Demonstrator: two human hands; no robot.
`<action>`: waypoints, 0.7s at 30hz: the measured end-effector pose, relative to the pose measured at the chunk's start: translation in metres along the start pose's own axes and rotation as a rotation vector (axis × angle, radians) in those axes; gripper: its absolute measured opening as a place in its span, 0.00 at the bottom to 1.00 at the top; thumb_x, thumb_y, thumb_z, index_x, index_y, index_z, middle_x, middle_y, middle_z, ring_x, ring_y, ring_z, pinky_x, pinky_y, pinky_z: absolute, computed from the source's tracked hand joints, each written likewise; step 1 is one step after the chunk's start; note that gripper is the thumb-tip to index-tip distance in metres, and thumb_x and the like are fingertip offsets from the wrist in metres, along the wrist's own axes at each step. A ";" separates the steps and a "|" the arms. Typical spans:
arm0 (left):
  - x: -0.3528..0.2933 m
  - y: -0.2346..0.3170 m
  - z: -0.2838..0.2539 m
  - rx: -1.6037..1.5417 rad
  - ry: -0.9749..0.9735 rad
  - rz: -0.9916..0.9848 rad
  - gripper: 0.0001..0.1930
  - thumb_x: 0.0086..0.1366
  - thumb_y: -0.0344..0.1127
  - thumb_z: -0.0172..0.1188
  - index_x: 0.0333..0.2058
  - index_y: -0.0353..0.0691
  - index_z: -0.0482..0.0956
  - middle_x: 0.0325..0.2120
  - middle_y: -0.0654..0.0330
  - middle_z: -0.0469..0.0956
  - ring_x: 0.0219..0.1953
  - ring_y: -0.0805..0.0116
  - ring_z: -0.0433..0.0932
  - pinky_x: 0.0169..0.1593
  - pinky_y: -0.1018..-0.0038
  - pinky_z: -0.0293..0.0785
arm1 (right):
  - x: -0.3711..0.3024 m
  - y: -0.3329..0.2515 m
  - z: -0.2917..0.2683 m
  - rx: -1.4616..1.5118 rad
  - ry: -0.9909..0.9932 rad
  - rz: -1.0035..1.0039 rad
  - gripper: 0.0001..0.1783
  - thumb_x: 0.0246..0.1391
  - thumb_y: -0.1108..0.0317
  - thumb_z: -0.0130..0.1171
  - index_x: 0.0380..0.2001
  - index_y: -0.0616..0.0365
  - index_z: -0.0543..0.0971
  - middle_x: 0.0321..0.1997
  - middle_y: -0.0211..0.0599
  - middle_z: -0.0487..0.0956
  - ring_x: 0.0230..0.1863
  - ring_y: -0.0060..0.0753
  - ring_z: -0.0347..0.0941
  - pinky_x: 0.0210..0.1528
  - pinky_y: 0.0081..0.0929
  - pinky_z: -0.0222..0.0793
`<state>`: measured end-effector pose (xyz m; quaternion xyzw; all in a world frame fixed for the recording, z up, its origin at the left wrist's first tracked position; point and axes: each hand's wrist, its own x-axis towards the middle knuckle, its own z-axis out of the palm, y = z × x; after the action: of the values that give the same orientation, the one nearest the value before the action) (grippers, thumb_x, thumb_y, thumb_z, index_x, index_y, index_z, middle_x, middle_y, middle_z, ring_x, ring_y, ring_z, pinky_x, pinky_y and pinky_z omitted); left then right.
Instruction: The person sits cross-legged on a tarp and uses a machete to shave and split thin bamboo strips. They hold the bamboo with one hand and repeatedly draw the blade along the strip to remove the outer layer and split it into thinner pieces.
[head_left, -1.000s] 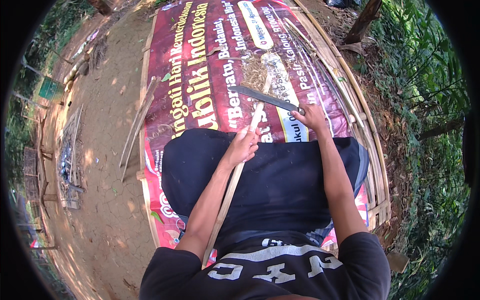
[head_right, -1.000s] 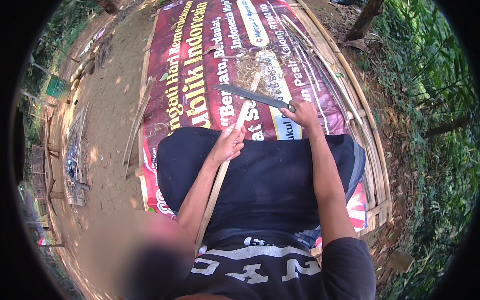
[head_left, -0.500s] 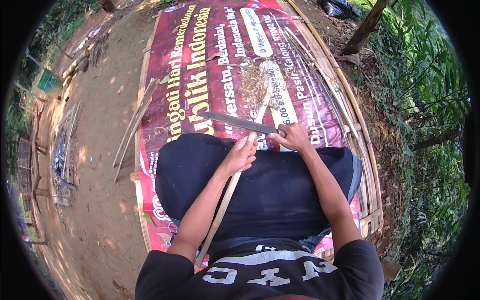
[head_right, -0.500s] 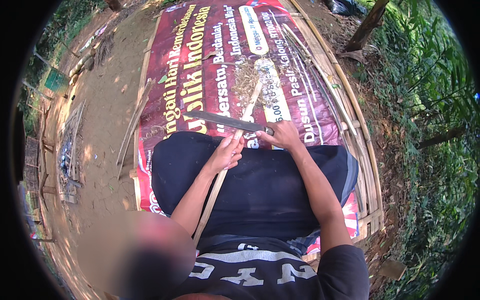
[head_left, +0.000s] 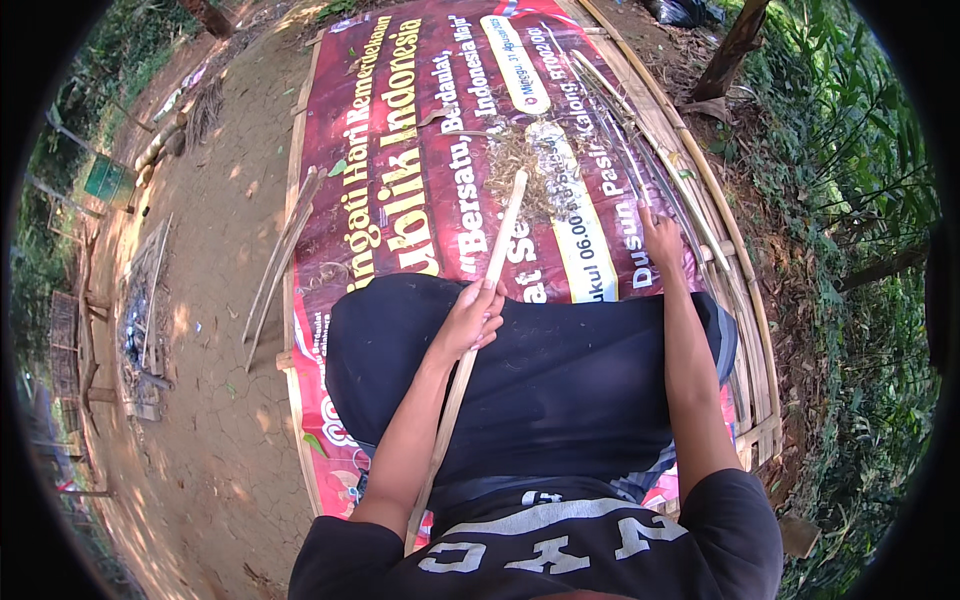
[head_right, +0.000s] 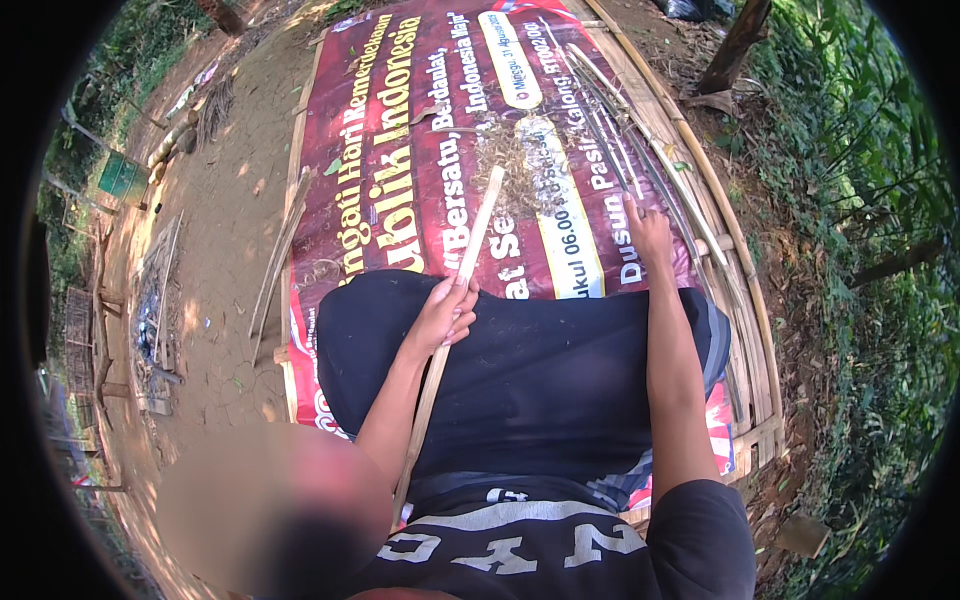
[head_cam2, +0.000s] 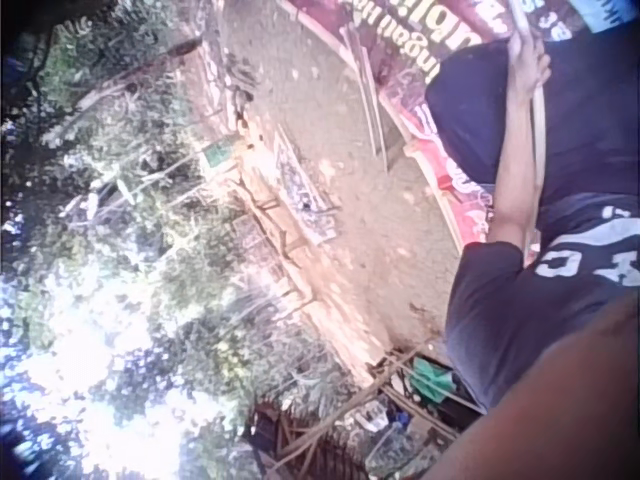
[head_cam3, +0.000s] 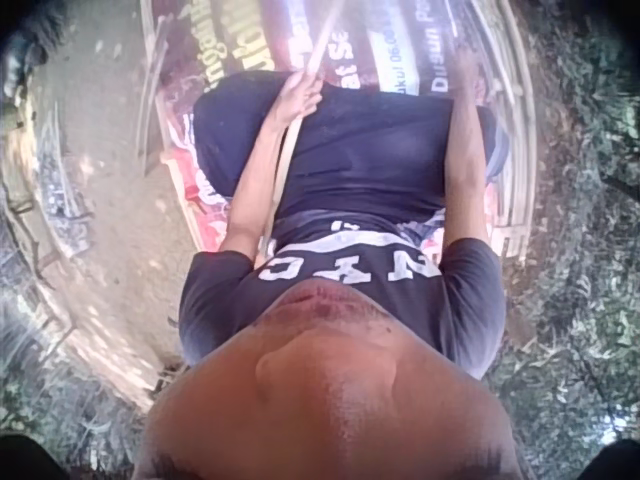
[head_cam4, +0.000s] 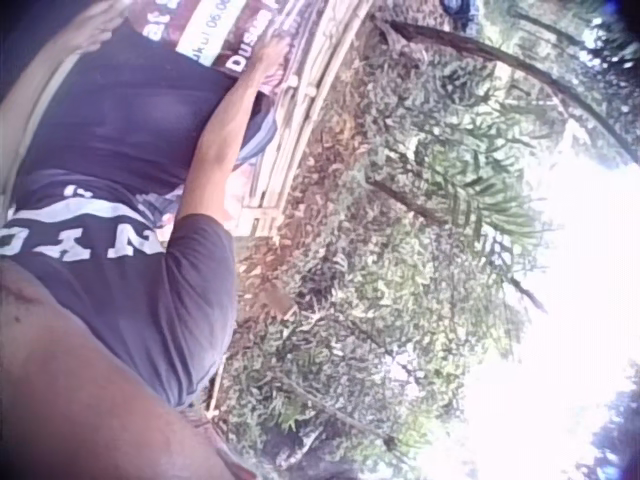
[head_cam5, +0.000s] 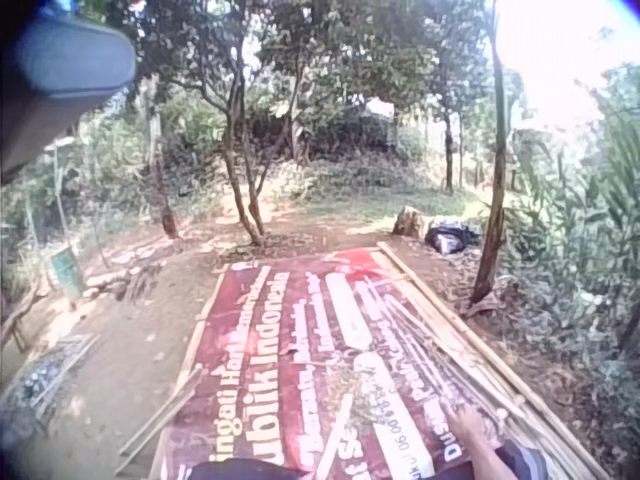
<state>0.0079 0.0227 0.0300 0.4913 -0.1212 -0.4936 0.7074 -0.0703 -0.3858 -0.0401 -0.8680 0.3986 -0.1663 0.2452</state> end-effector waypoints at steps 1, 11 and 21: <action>0.008 -0.004 -0.005 0.004 0.026 0.000 0.17 0.79 0.49 0.39 0.43 0.41 0.66 0.21 0.71 0.56 0.12 0.86 0.52 0.12 0.85 0.52 | -0.001 -0.005 0.005 0.062 -0.020 -0.075 0.41 0.64 0.35 0.44 0.31 0.70 0.82 0.32 0.69 0.79 0.40 0.70 0.76 0.44 0.57 0.68; 0.045 -0.026 -0.016 -0.342 -0.061 -0.105 0.20 0.78 0.49 0.37 0.41 0.37 0.70 0.20 0.69 0.62 0.12 0.82 0.59 0.11 0.82 0.57 | -0.088 -0.111 0.013 0.195 -0.389 -0.456 0.38 0.60 0.36 0.53 0.19 0.66 0.78 0.12 0.49 0.70 0.17 0.52 0.67 0.27 0.45 0.64; 0.028 -0.016 0.015 0.045 0.104 -0.045 0.19 0.78 0.48 0.39 0.33 0.41 0.69 0.15 0.69 0.57 0.08 0.79 0.55 0.09 0.79 0.54 | -0.125 -0.135 0.025 0.157 -0.441 -0.865 0.36 0.53 0.31 0.56 0.20 0.57 0.82 0.11 0.46 0.73 0.17 0.54 0.74 0.23 0.44 0.69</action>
<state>0.0019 -0.0095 0.0154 0.5344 -0.0843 -0.4805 0.6902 -0.0542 -0.2062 0.0032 -0.9474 -0.0735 -0.0946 0.2969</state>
